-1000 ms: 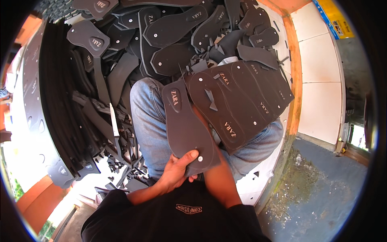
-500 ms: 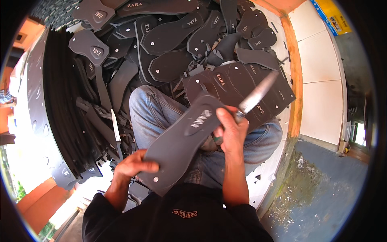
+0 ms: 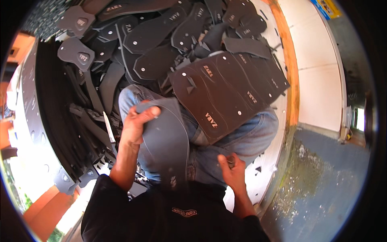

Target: The person trims the edges of several black shoe insoles using a knife while sitting on the floor.

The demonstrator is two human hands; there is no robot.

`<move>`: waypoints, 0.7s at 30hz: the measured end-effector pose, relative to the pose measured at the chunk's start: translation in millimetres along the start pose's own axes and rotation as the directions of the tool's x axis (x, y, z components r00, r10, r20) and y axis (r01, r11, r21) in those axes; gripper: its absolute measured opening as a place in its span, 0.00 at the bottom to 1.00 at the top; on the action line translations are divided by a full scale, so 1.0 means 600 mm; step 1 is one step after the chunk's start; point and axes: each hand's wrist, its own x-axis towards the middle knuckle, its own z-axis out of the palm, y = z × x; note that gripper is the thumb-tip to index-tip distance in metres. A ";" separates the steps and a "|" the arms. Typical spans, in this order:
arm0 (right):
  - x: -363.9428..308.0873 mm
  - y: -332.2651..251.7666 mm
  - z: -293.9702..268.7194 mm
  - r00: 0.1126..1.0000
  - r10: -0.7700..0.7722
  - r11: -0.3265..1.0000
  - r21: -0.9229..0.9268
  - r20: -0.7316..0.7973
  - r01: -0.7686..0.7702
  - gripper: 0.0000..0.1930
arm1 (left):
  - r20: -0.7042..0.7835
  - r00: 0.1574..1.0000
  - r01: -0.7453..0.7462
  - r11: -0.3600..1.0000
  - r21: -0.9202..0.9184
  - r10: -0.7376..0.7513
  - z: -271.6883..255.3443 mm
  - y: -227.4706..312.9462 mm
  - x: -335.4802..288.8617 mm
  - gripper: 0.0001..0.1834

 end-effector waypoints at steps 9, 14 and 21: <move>0.021 -0.011 0.018 0.984 -0.155 0.932 -0.317 0.086 0.175 0.21 | 0.136 0.939 0.316 0.948 0.027 -0.316 0.055 -0.034 -0.022 0.14; 0.023 -0.017 0.009 0.991 -0.053 0.933 -0.346 0.126 0.094 0.15 | 0.156 0.922 0.344 0.935 0.086 -0.354 0.070 -0.027 -0.037 0.19; 0.108 -0.089 0.008 0.933 -0.270 0.870 -0.355 0.237 0.342 0.09 | 0.234 0.905 0.271 0.905 0.328 -0.356 0.093 -0.029 -0.040 0.20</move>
